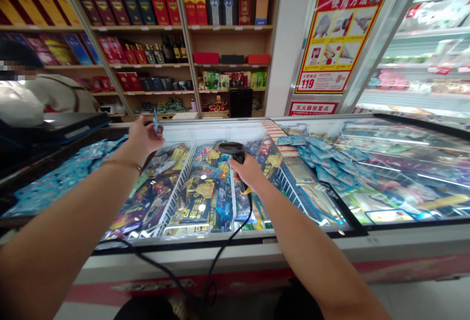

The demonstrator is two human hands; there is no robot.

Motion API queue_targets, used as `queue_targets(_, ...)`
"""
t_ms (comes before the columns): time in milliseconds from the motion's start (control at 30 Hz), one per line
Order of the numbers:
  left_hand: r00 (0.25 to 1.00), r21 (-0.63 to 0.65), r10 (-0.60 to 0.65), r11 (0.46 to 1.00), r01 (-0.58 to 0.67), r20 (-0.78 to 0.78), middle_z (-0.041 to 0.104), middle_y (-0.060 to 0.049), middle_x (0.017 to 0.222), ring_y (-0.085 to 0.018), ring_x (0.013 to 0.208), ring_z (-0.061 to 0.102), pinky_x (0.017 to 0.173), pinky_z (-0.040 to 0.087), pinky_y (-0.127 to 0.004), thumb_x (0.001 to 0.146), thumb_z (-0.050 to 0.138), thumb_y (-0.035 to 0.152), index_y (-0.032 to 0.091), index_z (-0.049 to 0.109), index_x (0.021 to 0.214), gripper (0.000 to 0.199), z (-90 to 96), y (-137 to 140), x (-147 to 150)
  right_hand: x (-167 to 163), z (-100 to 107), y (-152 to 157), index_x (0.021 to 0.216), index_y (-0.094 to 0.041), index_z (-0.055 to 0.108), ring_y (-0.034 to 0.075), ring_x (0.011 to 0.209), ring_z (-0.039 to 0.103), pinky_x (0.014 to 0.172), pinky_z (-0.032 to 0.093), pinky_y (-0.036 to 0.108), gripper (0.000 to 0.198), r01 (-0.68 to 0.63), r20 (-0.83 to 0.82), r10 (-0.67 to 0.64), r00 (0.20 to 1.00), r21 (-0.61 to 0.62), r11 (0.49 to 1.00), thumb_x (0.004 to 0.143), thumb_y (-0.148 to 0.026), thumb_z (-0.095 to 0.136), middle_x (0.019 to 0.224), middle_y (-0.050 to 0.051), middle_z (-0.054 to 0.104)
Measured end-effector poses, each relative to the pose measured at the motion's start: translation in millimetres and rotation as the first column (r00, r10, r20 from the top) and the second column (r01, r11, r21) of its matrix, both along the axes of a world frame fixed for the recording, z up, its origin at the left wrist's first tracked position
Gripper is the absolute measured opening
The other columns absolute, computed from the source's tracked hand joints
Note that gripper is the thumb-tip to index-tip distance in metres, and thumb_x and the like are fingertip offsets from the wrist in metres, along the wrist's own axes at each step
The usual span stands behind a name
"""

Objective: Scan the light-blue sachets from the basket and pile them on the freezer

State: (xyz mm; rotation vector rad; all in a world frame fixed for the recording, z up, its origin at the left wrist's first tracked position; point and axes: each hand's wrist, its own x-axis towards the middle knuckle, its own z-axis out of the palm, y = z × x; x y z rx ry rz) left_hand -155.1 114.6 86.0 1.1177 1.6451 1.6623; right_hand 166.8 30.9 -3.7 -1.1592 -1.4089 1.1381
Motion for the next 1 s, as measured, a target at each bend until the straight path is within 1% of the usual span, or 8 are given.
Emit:
queue_targets(67, 0.969, -0.031, -0.196, 0.979, 0.203, 0.151, 0.050, -0.003, 0.074, -0.016, 0.071, 0.056, 0.064, 0.049, -0.032, 0.092, 0.026, 0.076, 0.020, 0.051, 0.093, 0.062, -6.1, -4, 29, 0, 2, -1, 0.080, -0.020, 0.054, 0.010, 0.038, 0.054, 0.038, 0.044, 0.022, 0.023, 0.004, 0.016, -0.004, 1.000, -0.001, 1.000, 0.082, -0.033, 0.073, 0.058, -0.003, 0.061)
queue_targets(133, 0.893, -0.019, -0.303, 0.945, 0.327, 0.333, 0.051, -0.004, 0.074, -0.019, 0.075, 0.059, 0.063, 0.051, -0.032, 0.086, 0.036, 0.081, 0.022, 0.051, 0.086, 0.061, -17.6, -9, 58, 1, 3, -1, 0.081, -0.019, 0.054, 0.011, 0.039, 0.055, 0.038, 0.045, 0.022, 0.022, 0.005, 0.025, -0.005, 1.000, 0.005, 1.000, 0.082, -0.032, 0.072, 0.060, -0.002, 0.062)
queue_targets(333, 0.752, 0.035, -0.365, 0.909, 0.416, 0.549, 0.055, -0.007, 0.071, -0.024, 0.083, 0.065, 0.070, 0.056, -0.040, 0.084, 0.051, 0.043, 0.022, 0.049, 0.076, 0.023, -58.1, -16, 112, 2, 3, -1, 0.083, -0.019, 0.054, 0.011, 0.040, 0.055, 0.039, 0.045, 0.022, 0.022, -0.017, 0.042, 0.015, 0.999, 0.037, 0.999, 0.083, -0.035, 0.070, 0.059, -0.002, 0.061)
queue_targets(433, 0.784, 0.034, -0.338, 0.926, 0.376, 0.520, 0.063, -0.008, 0.080, -0.026, 0.087, 0.067, 0.073, 0.057, -0.044, 0.077, 0.058, 0.034, 0.021, 0.052, 0.082, 0.015, -69.0, -14, 116, 3, 3, -2, 0.082, -0.020, 0.054, 0.012, 0.038, 0.053, 0.040, 0.044, 0.022, 0.024, -0.032, 0.081, 0.027, 0.996, 0.056, 0.998, 0.083, -0.038, 0.069, 0.051, -0.003, 0.058)
queue_targets(567, 0.904, 0.002, -0.189, 0.979, 0.204, 0.383, 0.064, -0.005, 0.082, -0.020, 0.083, 0.067, 0.068, 0.057, -0.033, 0.073, 0.066, 0.026, 0.021, 0.051, 0.083, 0.019, -76.7, -13, 110, 3, 4, -5, 0.083, -0.020, 0.053, 0.013, 0.038, 0.053, 0.041, 0.044, 0.023, 0.025, -0.017, 0.128, 0.009, 0.992, 0.068, 0.998, 0.084, -0.040, 0.068, 0.047, -0.003, 0.058)
queue_targets(767, 0.936, 0.056, -0.227, 0.974, 0.220, 0.271, 0.068, -0.004, 0.087, -0.020, 0.081, 0.068, 0.070, 0.058, -0.033, 0.058, 0.084, 0.027, 0.018, 0.057, 0.086, 0.039, -89.1, -16, 105, 2, 1, -5, 0.087, -0.020, 0.055, 0.014, 0.042, 0.058, 0.041, 0.045, 0.023, 0.024, 0.004, 0.150, -0.018, 0.989, 0.092, 0.996, 0.083, -0.038, 0.070, 0.055, 0.000, 0.062)
queue_targets(900, 0.970, 0.070, -0.139, 0.989, 0.128, 0.197, 0.066, -0.002, 0.077, -0.020, 0.079, 0.068, 0.067, 0.058, -0.031, 0.064, 0.082, 0.034, 0.018, 0.060, 0.082, 0.033, -95.9, -13, 102, 1, 1, -7, 0.087, -0.020, 0.057, 0.014, 0.042, 0.057, 0.042, 0.047, 0.023, 0.024, -0.030, 0.151, 0.015, 0.988, 0.097, 0.995, 0.083, -0.040, 0.070, 0.056, 0.000, 0.063)
queue_targets(1000, 0.966, 0.077, -0.172, 0.984, 0.160, 0.193, 0.063, -0.001, 0.071, -0.020, 0.076, 0.067, 0.068, 0.058, -0.033, 0.071, 0.075, 0.033, 0.018, 0.058, 0.079, 0.024, -100.0, -10, 102, 0, 4, -11, 0.086, -0.020, 0.058, 0.013, 0.042, 0.056, 0.044, 0.047, 0.023, 0.022, -0.075, 0.173, 0.055, 0.983, 0.113, 0.991, 0.084, -0.038, 0.069, 0.055, 0.000, 0.061)
